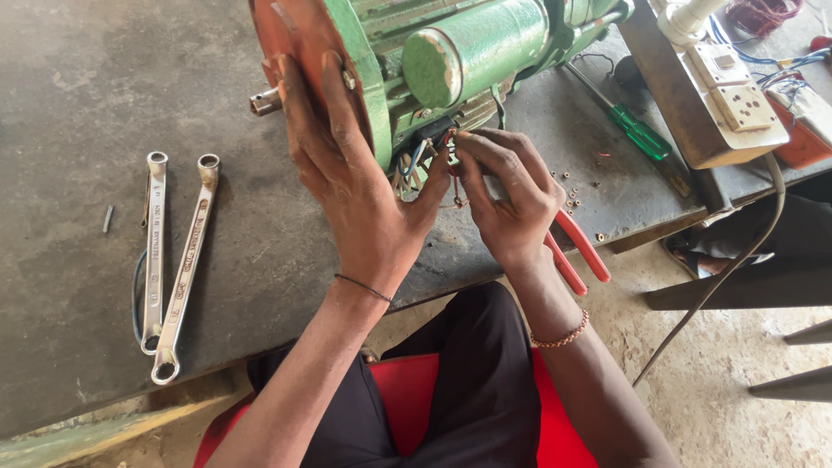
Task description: The person repairs a green electric motor by stripping wire ends with pliers and connecting them to terminals in the junction box. They repeatedly twist, insert, and adjust the wires while holding the motor steady.
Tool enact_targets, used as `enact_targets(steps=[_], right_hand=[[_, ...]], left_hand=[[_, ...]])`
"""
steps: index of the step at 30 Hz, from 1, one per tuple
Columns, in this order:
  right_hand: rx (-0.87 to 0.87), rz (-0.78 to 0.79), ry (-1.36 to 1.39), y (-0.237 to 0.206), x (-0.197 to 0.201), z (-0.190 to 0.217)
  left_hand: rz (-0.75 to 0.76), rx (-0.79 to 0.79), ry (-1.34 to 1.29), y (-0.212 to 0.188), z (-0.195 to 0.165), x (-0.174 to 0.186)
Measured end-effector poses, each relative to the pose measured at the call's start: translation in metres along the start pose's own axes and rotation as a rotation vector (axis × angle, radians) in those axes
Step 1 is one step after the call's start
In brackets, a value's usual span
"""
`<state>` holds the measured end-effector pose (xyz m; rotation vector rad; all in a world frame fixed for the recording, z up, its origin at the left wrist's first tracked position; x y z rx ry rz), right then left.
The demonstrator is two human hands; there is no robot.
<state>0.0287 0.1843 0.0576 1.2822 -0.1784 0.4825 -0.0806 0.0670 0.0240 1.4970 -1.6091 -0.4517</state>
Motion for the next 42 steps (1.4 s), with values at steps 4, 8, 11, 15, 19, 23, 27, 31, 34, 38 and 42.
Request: enact_targets(steps=[4, 8, 11, 15, 19, 23, 27, 31, 34, 38, 42], right_hand=[[0.008, 0.004, -0.024, 0.003, -0.002, 0.002], [0.038, 0.021, -0.021, 0.009, -0.005, 0.0], [0.01, 0.068, 0.028, 0.01, -0.009, -0.009], [0.033, 0.023, 0.006, 0.004, -0.003, -0.01], [-0.094, -0.109, 0.084, -0.003, 0.014, -0.021], [-0.023, 0.065, 0.063, 0.0, 0.002, -0.011], [-0.057, 0.141, 0.05, 0.0, -0.002, -0.006], [-0.046, 0.167, 0.022, 0.001, -0.004, -0.003], [-0.136, 0.204, 0.159, -0.001, -0.01, -0.012], [-0.215, 0.213, 0.236, -0.005, -0.015, -0.02], [-0.198, 0.205, 0.206, -0.006, -0.014, -0.021]], left_hand=[[-0.001, -0.023, -0.009, 0.001, -0.001, 0.002], [0.027, -0.04, -0.013, 0.001, -0.001, 0.003], [0.058, -0.038, -0.03, -0.001, 0.002, 0.003], [0.069, -0.072, -0.042, -0.002, 0.003, 0.003], [0.084, -0.072, -0.048, -0.002, 0.004, 0.001], [0.091, -0.057, -0.065, -0.004, 0.003, 0.002], [0.116, -0.037, -0.065, -0.005, 0.003, 0.003], [0.126, -0.038, -0.07, -0.007, 0.005, 0.003], [0.12, -0.063, -0.052, -0.008, 0.007, 0.001], [0.105, -0.09, -0.029, -0.011, 0.012, -0.001], [0.104, -0.095, -0.023, -0.014, 0.015, -0.002]])
Point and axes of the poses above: each hand's wrist, its own y-axis towards the middle knuckle, its own x-axis out of the back of the hand, z = x × y, the point moved 10 cm from there along y, towards the middle knuckle, and after that the axes turned 1 degree about -z, right-handed, at the moved point
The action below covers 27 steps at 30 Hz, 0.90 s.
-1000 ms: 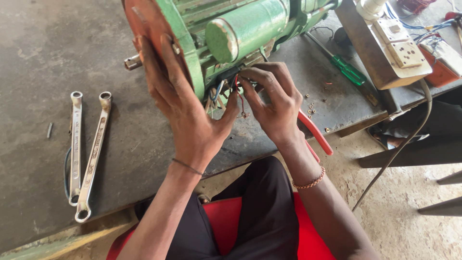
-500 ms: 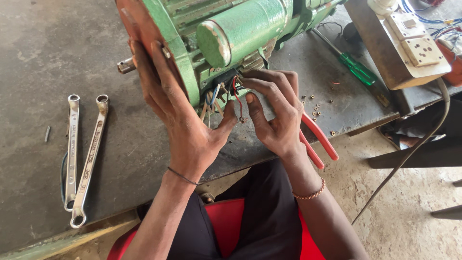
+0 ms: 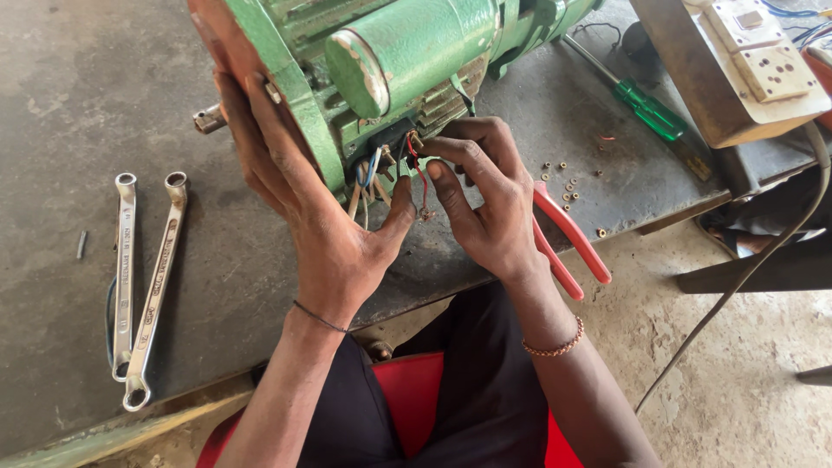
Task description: The person repairs a green electric motor by stripping wire ends with pliers and connecting them to terminals in the junction box. They repeatedly twist, insert, and adjust the wires while holding the motor steady.
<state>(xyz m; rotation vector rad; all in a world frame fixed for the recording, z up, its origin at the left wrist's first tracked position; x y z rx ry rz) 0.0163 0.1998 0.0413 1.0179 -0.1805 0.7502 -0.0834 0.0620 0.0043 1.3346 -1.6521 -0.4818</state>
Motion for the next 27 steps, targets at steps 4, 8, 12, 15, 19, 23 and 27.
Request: enact_targets(steps=[4, 8, 12, 15, 19, 23, 27], right_hand=[[0.033, -0.007, -0.063, 0.0012, 0.0016, 0.0019], [0.099, -0.036, -0.105, 0.001, 0.0044, 0.0083], [0.064, -0.034, -0.158, -0.0001, 0.0052, 0.0053], [0.074, -0.036, -0.189, -0.0001, 0.0055, 0.0064], [0.087, -0.039, -0.216, 0.0011, 0.006, 0.0077], [0.062, -0.055, -0.201, 0.0015, 0.0082, 0.006], [0.069, -0.047, -0.185, 0.0006, 0.0081, 0.0073]], left_hand=[[-0.014, -0.004, -0.024, -0.0006, -0.0001, 0.0004], [-0.03, -0.012, -0.031, 0.0, -0.0019, 0.0012], [-0.03, -0.002, -0.03, 0.001, -0.0028, 0.0014], [-0.031, 0.008, -0.016, 0.0019, -0.0045, 0.0031], [-0.03, 0.022, -0.011, 0.0034, -0.0081, 0.0049], [-0.026, 0.038, -0.009, 0.004, -0.0077, 0.0049], [-0.021, 0.018, -0.006, 0.0033, -0.0069, 0.0041]])
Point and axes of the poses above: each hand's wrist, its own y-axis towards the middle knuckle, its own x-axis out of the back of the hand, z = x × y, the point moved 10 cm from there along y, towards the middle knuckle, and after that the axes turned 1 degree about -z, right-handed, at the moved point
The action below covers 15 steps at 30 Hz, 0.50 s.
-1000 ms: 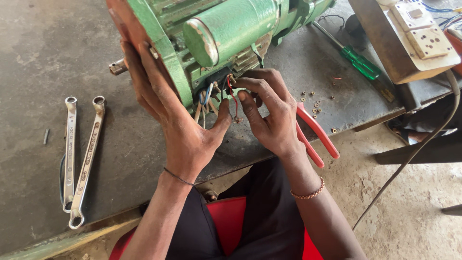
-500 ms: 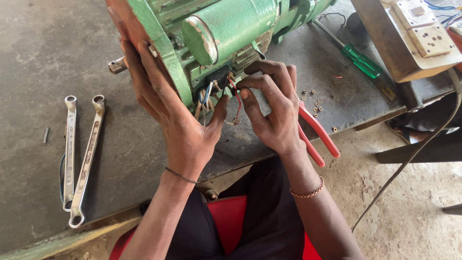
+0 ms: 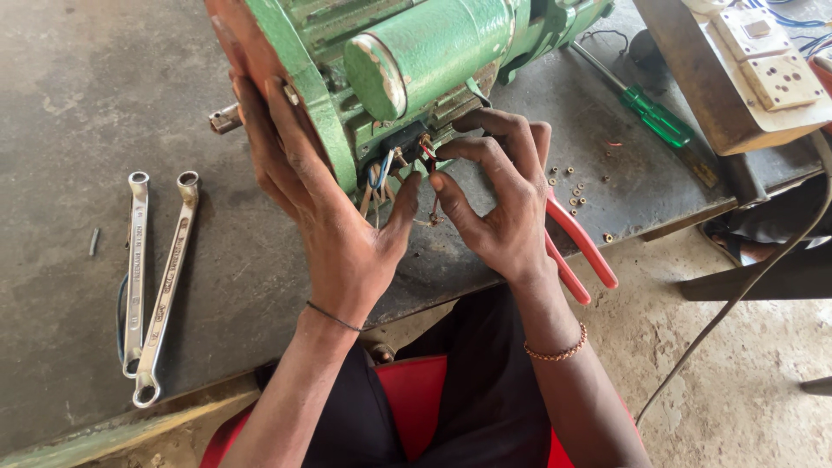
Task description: The person repairs a green electric motor by stripping wire ends with pliers and connecting them to terminals in the junction box. They repeatedly twist, insert, and adjust the wires while holding the motor steady.
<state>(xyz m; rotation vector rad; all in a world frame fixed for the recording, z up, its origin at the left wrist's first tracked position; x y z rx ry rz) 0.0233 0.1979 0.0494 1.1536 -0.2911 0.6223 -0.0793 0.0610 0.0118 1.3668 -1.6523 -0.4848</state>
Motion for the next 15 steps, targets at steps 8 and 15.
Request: enact_targets(steps=[8, 15], right_hand=[[0.024, -0.055, 0.016, -0.002, 0.003, -0.001], [-0.073, -0.146, 0.213, -0.008, 0.011, -0.009]], left_hand=[[-0.102, -0.025, -0.051, 0.009, 0.002, -0.002], [-0.078, -0.031, -0.01, 0.013, 0.012, -0.001]])
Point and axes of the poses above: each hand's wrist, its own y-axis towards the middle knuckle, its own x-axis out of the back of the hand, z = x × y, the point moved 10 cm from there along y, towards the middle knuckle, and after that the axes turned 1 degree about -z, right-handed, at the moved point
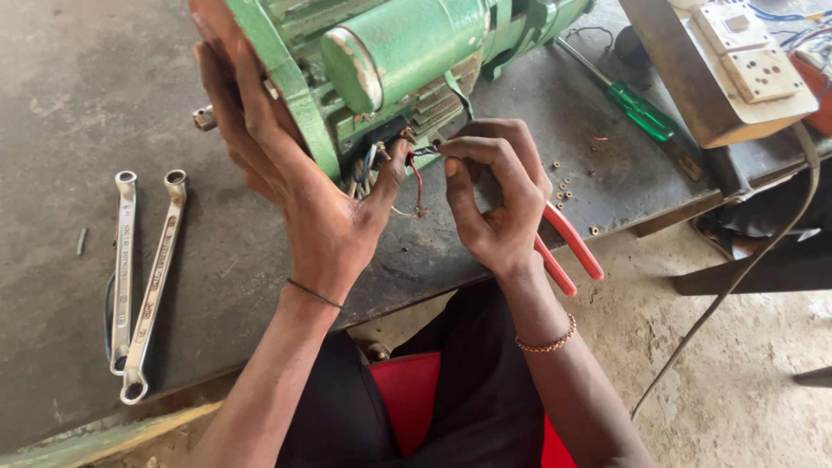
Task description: The person repairs a green electric motor by stripping wire ends with pliers and connecting them to terminals in the junction box. They repeatedly twist, insert, and adjust the wires while holding the motor steady.
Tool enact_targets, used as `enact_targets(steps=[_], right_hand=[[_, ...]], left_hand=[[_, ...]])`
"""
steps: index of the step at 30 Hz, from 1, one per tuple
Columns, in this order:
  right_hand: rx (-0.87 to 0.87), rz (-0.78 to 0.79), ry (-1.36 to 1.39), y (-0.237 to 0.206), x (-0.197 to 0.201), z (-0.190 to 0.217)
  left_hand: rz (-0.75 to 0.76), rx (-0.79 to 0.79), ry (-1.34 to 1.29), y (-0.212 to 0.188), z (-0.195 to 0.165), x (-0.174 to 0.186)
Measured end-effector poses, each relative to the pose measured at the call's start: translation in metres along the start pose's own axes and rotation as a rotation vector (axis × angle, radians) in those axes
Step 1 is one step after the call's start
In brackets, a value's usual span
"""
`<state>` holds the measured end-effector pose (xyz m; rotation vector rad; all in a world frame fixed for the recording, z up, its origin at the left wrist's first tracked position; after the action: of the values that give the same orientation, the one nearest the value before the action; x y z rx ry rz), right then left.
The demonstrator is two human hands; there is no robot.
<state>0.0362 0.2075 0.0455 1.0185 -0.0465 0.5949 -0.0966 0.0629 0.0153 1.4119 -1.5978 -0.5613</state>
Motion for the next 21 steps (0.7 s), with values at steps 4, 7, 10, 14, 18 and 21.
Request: enact_targets(steps=[4, 7, 10, 14, 18, 21], right_hand=[[0.127, -0.123, -0.012, -0.018, 0.022, 0.03], [0.129, -0.225, -0.132, -0.034, 0.06, 0.038], [-0.084, -0.473, 0.125, -0.035, 0.117, -0.003], [-0.362, -0.213, -0.013, -0.004, 0.148, -0.058], [-0.339, 0.329, -0.36, -0.011, 0.121, -0.068], [-0.386, 0.439, -0.455, -0.025, 0.108, -0.076]], left_hand=[[-0.055, -0.009, 0.038, 0.01, 0.012, -0.002], [-0.003, -0.083, 0.041, 0.008, 0.015, -0.001], [0.065, -0.087, 0.014, -0.001, 0.014, 0.002], [0.109, -0.047, 0.042, -0.003, 0.012, 0.002], [0.078, -0.056, -0.017, -0.002, 0.007, 0.001], [0.043, -0.055, -0.043, -0.006, 0.008, 0.0]])
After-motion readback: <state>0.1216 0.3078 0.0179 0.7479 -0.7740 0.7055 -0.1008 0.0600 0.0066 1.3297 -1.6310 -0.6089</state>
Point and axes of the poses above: each hand's wrist, its own y-axis towards the middle knuckle, its own x-axis out of the back of the hand, z = x × y, the point moved 10 cm from there along y, towards the middle knuckle, and after that the axes turned 1 degree about -z, right-handed, at the moved point
